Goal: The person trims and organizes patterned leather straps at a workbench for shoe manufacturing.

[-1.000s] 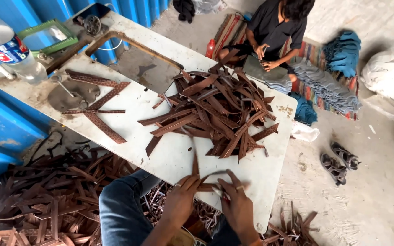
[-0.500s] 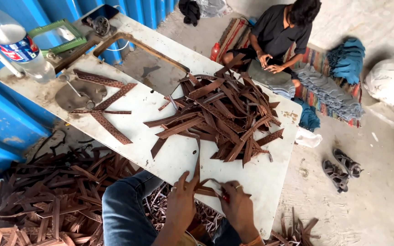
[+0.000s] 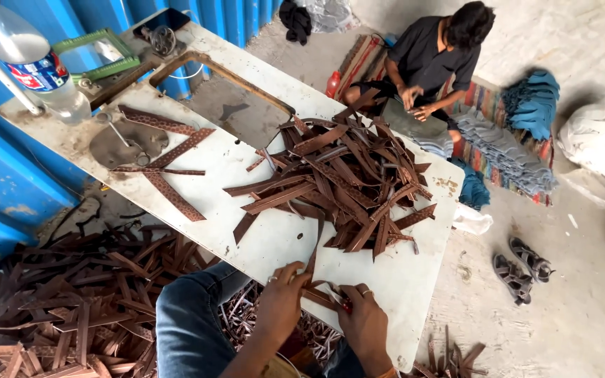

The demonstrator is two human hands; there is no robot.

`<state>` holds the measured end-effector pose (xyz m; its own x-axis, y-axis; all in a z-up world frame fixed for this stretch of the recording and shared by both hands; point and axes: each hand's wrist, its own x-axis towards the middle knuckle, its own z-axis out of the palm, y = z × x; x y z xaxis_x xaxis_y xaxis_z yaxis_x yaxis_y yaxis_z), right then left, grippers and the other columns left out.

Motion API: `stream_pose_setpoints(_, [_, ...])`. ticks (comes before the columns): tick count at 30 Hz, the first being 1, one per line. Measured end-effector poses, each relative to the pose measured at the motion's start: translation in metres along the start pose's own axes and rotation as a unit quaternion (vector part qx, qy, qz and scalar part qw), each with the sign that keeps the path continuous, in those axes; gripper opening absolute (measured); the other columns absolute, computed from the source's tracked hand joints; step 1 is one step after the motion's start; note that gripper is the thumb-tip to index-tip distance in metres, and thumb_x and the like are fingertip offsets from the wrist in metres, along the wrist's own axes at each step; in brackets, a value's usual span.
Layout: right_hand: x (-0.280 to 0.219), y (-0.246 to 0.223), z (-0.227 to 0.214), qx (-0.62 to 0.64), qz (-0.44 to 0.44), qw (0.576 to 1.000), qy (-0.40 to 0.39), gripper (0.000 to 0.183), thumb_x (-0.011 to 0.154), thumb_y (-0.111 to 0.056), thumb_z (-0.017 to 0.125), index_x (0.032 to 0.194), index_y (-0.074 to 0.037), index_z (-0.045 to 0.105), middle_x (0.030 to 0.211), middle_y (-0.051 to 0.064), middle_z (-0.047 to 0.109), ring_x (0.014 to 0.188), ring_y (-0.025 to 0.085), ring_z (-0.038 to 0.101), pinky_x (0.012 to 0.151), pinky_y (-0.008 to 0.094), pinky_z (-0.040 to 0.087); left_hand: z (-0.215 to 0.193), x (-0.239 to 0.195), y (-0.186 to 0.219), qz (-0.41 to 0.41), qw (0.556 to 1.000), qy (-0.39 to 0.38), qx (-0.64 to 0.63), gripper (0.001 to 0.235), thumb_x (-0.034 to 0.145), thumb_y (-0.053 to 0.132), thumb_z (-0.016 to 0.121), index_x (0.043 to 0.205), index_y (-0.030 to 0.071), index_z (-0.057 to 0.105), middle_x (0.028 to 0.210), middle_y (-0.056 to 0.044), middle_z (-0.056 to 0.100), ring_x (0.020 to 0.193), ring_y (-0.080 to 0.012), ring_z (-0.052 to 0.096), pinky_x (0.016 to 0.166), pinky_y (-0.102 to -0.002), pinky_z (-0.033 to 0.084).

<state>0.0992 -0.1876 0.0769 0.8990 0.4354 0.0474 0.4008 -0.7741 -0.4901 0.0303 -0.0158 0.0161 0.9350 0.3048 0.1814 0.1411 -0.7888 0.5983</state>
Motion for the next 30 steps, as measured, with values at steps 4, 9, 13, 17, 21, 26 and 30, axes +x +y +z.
stream_pose_setpoints(4, [0.003,0.011,0.008,0.011,-0.053,0.998,0.025,0.035,0.077,-0.015,0.076,0.111,-0.014,0.068,0.113,0.007,0.067,0.083,0.032,0.073,0.068,0.043,0.06,-0.011,-0.015,0.016,0.025,0.999,-0.047,-0.005,0.039,0.085,-0.005,0.063,0.124,0.002,0.065,0.127,-0.011,0.057,0.105,-0.0298,0.064,0.091,-0.041,0.057])
stream_pose_setpoints(9, [0.016,0.0,-0.006,0.023,-0.042,0.998,0.029,0.024,0.083,-0.013,0.071,0.107,-0.009,0.071,0.099,0.011,0.073,0.082,0.033,0.072,0.069,0.042,0.057,-0.005,-0.021,0.012,-0.026,0.999,0.022,-0.033,0.028,0.091,-0.001,0.065,0.119,0.0,0.066,0.121,-0.011,0.059,0.109,-0.0324,0.064,0.089,-0.041,0.058])
stream_pose_setpoints(13, [0.017,-0.012,-0.006,0.234,0.03,0.958,-0.165,0.015,0.089,-0.013,0.068,0.096,-0.001,0.075,0.075,0.006,0.078,0.071,0.014,0.067,0.068,0.03,0.053,0.016,-0.023,0.007,-0.026,0.999,0.026,0.018,0.043,0.08,-0.005,0.069,0.122,-0.001,0.064,0.128,-0.012,0.058,0.114,-0.0307,0.064,0.089,-0.037,0.06])
stream_pose_setpoints(17, [0.012,-0.023,0.009,0.354,0.016,0.901,-0.252,0.019,0.093,-0.016,0.071,0.096,0.002,0.072,0.076,0.004,0.072,0.072,0.008,0.061,0.067,0.026,0.051,-0.024,-0.022,0.04,-0.062,0.993,0.046,-0.087,0.078,0.053,0.004,0.083,0.127,-0.004,0.061,0.131,-0.016,0.057,0.111,-0.0398,0.062,0.083,-0.045,0.055])
stream_pose_setpoints(21, [0.009,-0.016,0.011,0.407,0.059,0.878,-0.244,0.021,0.095,-0.017,0.069,0.098,0.004,0.073,0.078,0.003,0.069,0.074,0.009,0.059,0.067,0.026,0.049,-0.012,-0.022,0.036,-0.089,0.992,0.067,-0.064,0.054,0.065,0.01,0.084,0.116,0.005,0.067,0.12,-0.01,0.063,0.104,-0.033,0.067,0.085,-0.042,0.057])
stream_pose_setpoints(26, [0.012,0.001,0.011,0.378,0.069,0.895,-0.224,0.029,0.094,-0.024,0.07,0.106,0.0,0.077,0.083,0.003,0.074,0.075,0.01,0.062,0.069,0.025,0.051,-0.001,-0.01,0.024,-0.137,0.987,0.055,-0.06,0.025,0.082,0.015,0.079,0.104,0.008,0.073,0.111,-0.008,0.069,0.088,-0.029,0.072,0.077,-0.04,0.06])
stream_pose_setpoints(30, [0.005,-0.018,-0.008,0.212,0.045,0.971,-0.104,0.041,0.087,-0.033,0.077,0.115,-0.005,0.071,0.089,0.009,0.072,0.078,0.017,0.067,0.071,0.031,0.055,-0.008,-0.006,0.02,-0.194,0.964,0.06,-0.174,0.014,0.09,0.02,0.07,0.095,0.009,0.077,0.1,-0.006,0.072,0.074,-0.023,0.076,0.067,-0.037,0.063])
